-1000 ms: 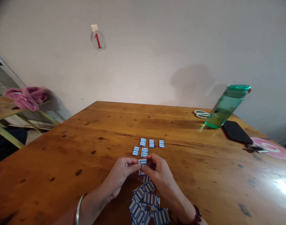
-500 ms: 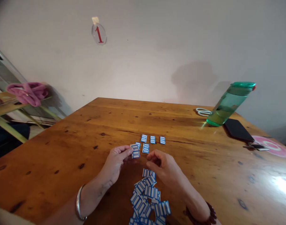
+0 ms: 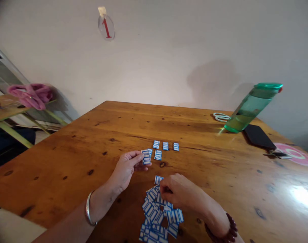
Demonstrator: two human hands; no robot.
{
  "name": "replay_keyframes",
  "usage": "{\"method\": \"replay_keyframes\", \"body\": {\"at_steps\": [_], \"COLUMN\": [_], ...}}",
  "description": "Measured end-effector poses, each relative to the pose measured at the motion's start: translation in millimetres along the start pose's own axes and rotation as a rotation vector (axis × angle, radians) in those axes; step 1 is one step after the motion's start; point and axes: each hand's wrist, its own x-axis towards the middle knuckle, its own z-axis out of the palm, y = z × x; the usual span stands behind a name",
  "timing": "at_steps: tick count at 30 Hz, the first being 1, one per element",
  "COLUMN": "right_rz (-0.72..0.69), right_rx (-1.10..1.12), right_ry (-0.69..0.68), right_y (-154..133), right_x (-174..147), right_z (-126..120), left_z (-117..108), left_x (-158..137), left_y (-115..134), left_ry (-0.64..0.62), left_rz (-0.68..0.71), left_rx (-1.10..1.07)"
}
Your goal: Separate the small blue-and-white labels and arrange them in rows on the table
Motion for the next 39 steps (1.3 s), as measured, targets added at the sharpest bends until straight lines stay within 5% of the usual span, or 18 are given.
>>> {"method": "replay_keyframes", "body": {"at_steps": [17, 39], "right_rz": [-0.174, 0.002], "right_rx": [0.069, 0.000], "right_ry": [-0.134, -0.093], "right_y": [-23.3, -16.6], "right_x": [-2.0, 2.0], "right_z": [16.2, 25.2], "left_z": [1.3, 1.3], "left_x": [-0.3, -0.5], "left_y": [0.1, -1.3], "left_ry": [-0.015, -0.031], "left_rz": [0.002, -0.017], "left_rx": [0.000, 0.041]}}
